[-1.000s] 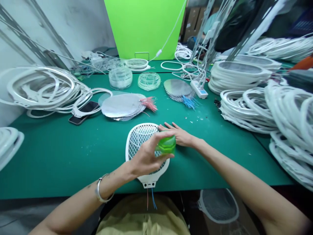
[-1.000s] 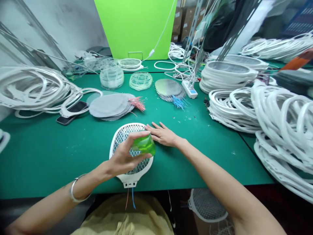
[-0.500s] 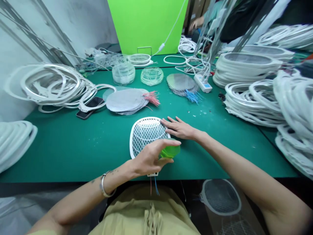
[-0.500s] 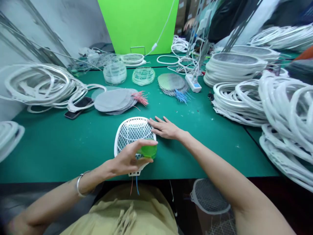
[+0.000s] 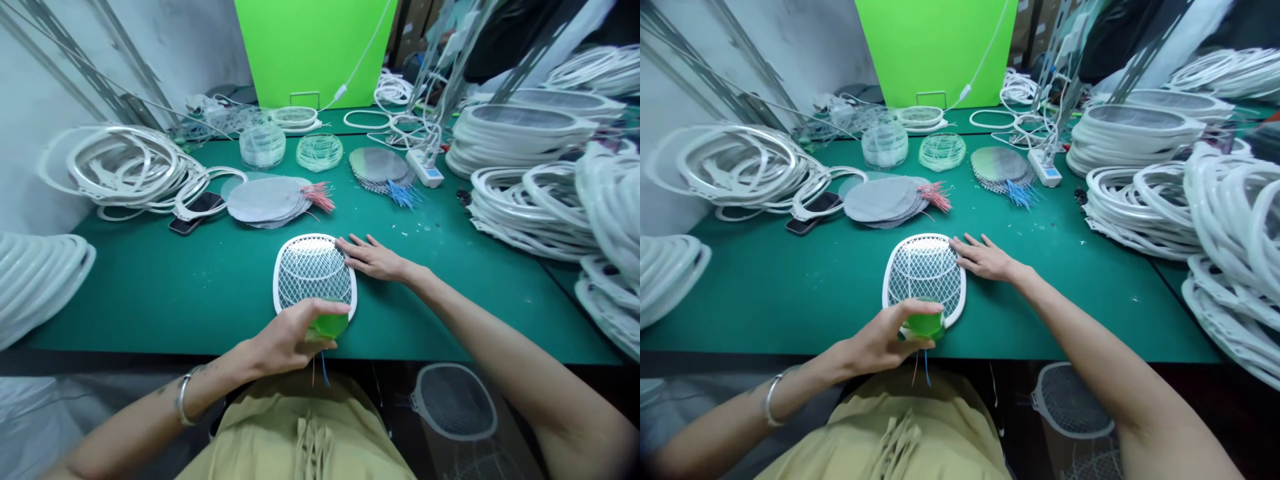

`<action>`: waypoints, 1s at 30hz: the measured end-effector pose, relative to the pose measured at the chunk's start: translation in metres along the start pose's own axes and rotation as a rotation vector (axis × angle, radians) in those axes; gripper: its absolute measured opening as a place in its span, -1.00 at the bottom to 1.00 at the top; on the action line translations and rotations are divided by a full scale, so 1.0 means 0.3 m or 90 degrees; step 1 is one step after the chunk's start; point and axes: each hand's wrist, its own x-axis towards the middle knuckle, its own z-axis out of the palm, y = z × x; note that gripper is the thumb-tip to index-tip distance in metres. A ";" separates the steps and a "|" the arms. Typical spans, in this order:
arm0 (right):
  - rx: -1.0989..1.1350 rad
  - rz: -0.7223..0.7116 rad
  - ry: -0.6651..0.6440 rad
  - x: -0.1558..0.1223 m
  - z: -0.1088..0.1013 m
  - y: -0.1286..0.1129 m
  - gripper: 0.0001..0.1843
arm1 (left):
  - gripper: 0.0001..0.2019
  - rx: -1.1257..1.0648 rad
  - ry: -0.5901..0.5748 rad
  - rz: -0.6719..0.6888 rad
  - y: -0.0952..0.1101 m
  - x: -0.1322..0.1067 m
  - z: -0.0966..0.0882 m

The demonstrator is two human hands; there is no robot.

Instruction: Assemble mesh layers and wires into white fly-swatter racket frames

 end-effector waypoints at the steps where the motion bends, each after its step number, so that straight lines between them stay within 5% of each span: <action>1: 0.001 0.000 0.000 0.001 0.001 0.002 -0.34 | -0.51 -0.002 0.005 -0.020 0.003 -0.014 -0.005; 4: 0.005 0.003 0.003 0.002 0.006 0.008 -0.33 | -0.42 -0.019 0.099 -0.021 0.015 -0.061 -0.007; 8: 0.011 0.010 0.008 0.000 0.010 0.009 -0.33 | -0.49 0.023 0.000 -0.034 0.026 -0.112 0.003; 10: 0.016 0.014 0.009 -0.001 0.007 0.005 -0.33 | -0.48 0.013 0.034 -0.088 0.026 -0.124 -0.022; 13: 0.027 0.021 0.018 -0.005 0.001 -0.007 -0.35 | -0.36 0.022 0.287 -0.125 -0.009 -0.129 -0.131; 17: 0.033 0.074 0.092 -0.034 0.019 -0.043 -0.34 | -0.33 0.336 0.581 -0.175 -0.167 -0.146 -0.339; 22: 0.005 0.214 0.253 -0.136 0.134 -0.129 -0.21 | -0.35 0.400 0.551 -0.259 -0.332 -0.175 -0.464; 25: -0.036 0.239 0.297 -0.188 0.220 -0.173 -0.16 | -0.14 0.479 0.586 -0.269 -0.282 -0.176 -0.404; 27: -0.036 0.240 0.324 -0.202 0.253 -0.199 -0.20 | -0.28 0.551 0.584 -0.270 -0.219 -0.179 -0.297; 30: 0.035 0.244 0.370 -0.202 0.256 -0.245 -0.25 | -0.67 0.507 0.375 -0.266 -0.151 -0.187 -0.084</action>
